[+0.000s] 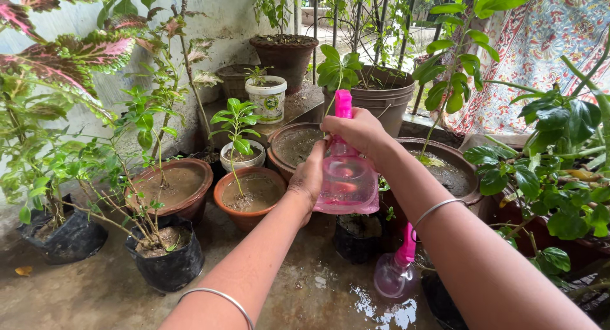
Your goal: The person waters plants in various pots on a balcony by hand using a spray bottle, pressing the trigger repeatedly to spray water on the leaves and stems of several different plants.
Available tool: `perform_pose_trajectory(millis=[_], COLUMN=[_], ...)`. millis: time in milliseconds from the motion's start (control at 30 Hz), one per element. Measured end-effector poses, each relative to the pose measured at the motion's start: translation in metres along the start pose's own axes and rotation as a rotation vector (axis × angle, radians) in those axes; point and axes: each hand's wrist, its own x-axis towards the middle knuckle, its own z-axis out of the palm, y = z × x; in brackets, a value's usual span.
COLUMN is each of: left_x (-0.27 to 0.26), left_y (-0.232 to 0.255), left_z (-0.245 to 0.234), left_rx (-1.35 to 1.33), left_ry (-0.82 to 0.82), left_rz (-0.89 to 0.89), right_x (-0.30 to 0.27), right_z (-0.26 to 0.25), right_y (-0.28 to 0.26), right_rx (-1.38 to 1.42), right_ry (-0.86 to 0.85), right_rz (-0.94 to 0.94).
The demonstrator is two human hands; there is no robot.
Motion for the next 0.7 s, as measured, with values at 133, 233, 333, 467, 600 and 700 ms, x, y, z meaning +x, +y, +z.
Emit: perform_pose_trajectory(millis=[133,233,333,467,600,700], left_x=[-0.003,0.000,0.013,0.018,0.004,0.001], left_y=[-0.002,-0.004,-0.004,0.004,0.024,0.035], left_z=[-0.003,-0.012,-0.017,-0.024,-0.026,-0.022], left_rx=[-0.199,-0.176,-0.170,-0.331,-0.273,-0.104], left_ry=[-0.100,-0.082,-0.045,-0.126,-0.117,-0.070], left_rz=[0.024,0.063,0.147,0.156,0.113,0.118], right_x=[0.005,0.003,0.002,-0.001,0.001,0.006], right_z=[0.002,0.007,0.013,0.018,0.021,0.015], right_y=[0.004,0.002,-0.009,-0.021,-0.024,-0.024], right_rx=[-0.057,-0.051,-0.070,-0.101,-0.077,-0.087], right_ry=[0.041,0.102,0.140,0.188,0.224,0.250], right_rz=[-0.123,-0.139,-0.165,-0.192,-0.237,-0.180])
